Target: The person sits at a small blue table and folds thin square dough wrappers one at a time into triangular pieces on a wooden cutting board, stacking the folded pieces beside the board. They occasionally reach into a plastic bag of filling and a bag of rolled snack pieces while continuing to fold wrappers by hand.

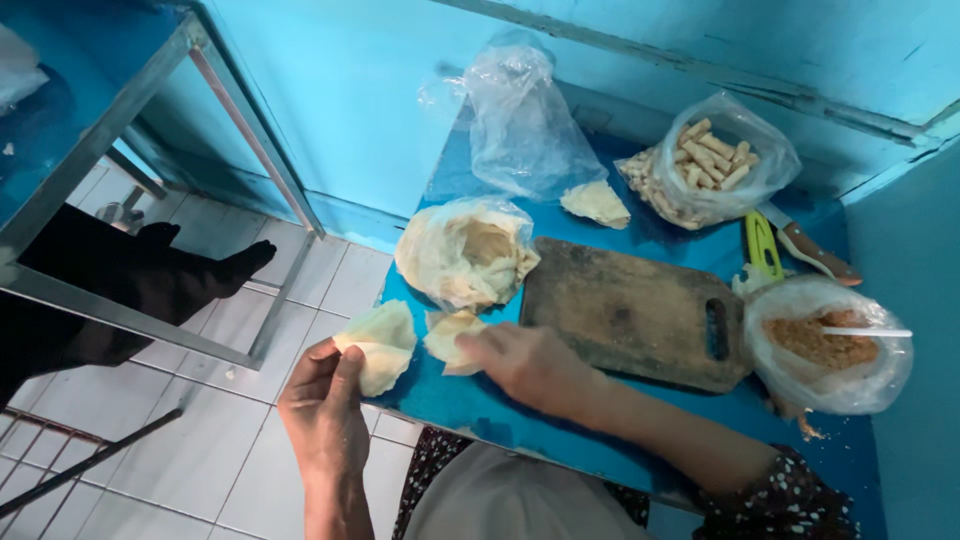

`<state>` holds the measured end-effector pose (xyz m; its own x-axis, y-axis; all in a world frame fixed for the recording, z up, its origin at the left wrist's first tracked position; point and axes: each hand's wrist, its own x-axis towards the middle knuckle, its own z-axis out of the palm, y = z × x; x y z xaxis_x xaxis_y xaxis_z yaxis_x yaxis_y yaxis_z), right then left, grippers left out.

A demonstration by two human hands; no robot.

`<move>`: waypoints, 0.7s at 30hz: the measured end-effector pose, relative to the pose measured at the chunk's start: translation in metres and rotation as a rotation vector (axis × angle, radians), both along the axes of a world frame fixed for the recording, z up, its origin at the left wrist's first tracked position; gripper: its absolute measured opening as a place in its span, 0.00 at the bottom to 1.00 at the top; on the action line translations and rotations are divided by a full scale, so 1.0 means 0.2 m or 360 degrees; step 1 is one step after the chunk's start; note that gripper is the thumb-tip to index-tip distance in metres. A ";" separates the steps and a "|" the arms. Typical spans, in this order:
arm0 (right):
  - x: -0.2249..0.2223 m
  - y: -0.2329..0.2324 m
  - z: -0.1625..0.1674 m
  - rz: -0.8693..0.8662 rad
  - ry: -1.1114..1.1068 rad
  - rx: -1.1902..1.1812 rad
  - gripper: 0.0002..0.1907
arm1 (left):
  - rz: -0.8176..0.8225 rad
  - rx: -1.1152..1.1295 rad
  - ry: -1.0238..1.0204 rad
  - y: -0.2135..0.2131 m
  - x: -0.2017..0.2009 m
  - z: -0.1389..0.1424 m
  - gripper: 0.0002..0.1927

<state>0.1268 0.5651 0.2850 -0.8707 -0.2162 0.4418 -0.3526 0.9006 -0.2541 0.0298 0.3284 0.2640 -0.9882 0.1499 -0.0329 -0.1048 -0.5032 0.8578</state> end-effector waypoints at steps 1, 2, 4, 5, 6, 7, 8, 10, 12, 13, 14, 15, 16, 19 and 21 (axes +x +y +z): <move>-0.02 0.02 0.00 -0.0035 0.0047 -0.0112 0.22 | -0.0018 -0.0005 -0.0011 0.00 0.00 0.00 0.11; -0.03 0.06 0.00 -0.0107 -0.0194 -0.0552 0.20 | -0.0036 -0.0009 -0.0022 0.00 -0.01 -0.01 0.11; -0.06 0.15 0.02 -0.0248 -0.0685 -0.1431 0.17 | -0.0097 0.0038 -0.0084 -0.01 -0.02 -0.01 0.11; -0.06 0.19 0.04 -0.0235 -0.0772 -0.1678 0.17 | -0.0130 0.0059 -0.0115 -0.01 -0.02 -0.01 0.11; -0.06 0.24 0.05 -0.0220 -0.0858 -0.1924 0.18 | -0.0178 0.0099 -0.0151 0.00 -0.02 -0.01 0.11; -0.05 0.27 0.06 -0.0205 -0.0942 -0.2173 0.19 | -0.0229 0.0137 -0.0188 0.01 -0.03 -0.01 0.11; -0.03 0.29 0.05 -0.0200 -0.1002 -0.2315 0.19 | -0.0284 0.0175 -0.0224 0.02 -0.03 0.00 0.11; -0.01 0.32 0.05 -0.0186 -0.1124 -0.2603 0.18 | -0.0327 0.0168 -0.0233 0.06 -0.03 -0.01 0.11; 0.01 0.35 0.05 -0.0245 -0.1066 -0.2557 0.18 | -0.0329 0.0139 -0.0225 0.10 -0.03 -0.01 0.11; 0.01 0.35 0.05 -0.0274 -0.1042 -0.2532 0.18 | -0.0309 0.0116 -0.0216 0.11 -0.03 -0.01 0.11; 0.02 0.34 0.06 -0.0225 -0.0958 -0.2444 0.18 | -0.0287 0.0092 -0.0210 0.12 -0.03 -0.02 0.11; 0.02 0.32 0.07 -0.0176 -0.0876 -0.2357 0.17 | -0.0269 0.0103 -0.0212 0.12 -0.03 -0.02 0.11; 0.03 0.30 0.09 -0.0129 -0.0795 -0.2268 0.17 | -0.0251 0.0114 -0.0213 0.12 -0.04 -0.02 0.11; 0.08 0.16 0.12 -0.0194 -0.0334 -0.0923 0.11 | -0.0221 0.0156 -0.0232 0.10 -0.06 -0.03 0.11; 0.10 0.07 0.14 -0.0055 -0.0123 -0.0390 0.16 | -0.0221 0.0160 -0.0238 0.09 -0.08 -0.04 0.11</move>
